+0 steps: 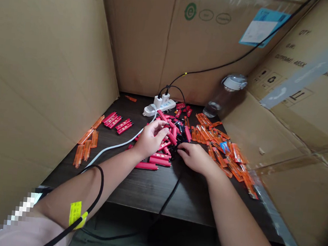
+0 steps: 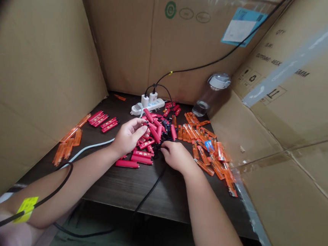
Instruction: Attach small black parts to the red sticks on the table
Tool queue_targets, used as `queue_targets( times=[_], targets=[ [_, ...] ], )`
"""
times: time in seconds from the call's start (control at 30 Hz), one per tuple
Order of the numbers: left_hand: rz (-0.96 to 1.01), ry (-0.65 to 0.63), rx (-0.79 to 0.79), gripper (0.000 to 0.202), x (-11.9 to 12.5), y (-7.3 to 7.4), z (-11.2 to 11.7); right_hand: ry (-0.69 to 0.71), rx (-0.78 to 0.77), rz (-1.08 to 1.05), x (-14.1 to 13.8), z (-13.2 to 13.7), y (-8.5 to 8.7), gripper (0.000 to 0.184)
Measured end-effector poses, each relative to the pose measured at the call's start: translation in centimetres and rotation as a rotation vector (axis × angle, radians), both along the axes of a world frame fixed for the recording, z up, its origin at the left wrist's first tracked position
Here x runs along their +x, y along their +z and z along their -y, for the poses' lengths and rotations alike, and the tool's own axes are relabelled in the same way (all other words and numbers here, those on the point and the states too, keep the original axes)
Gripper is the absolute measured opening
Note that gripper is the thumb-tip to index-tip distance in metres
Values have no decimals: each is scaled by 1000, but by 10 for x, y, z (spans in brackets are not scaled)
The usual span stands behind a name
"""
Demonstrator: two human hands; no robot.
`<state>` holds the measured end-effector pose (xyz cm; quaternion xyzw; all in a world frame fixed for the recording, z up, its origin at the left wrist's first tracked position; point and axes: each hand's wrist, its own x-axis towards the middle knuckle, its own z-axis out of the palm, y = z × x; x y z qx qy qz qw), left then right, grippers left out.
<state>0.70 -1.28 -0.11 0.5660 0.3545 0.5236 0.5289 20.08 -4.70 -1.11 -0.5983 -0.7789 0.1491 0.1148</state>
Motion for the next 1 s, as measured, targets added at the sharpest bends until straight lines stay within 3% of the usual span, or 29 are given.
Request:
queue_targets(
  times=[0.73, 1.0],
  targets=[
    [20, 0, 12, 20, 0, 4, 1, 76, -36, -40, -6, 4, -2, 25],
    [-17, 13, 51, 18, -1, 0, 0, 11, -8, -1, -2, -1, -4, 24]
  ],
)
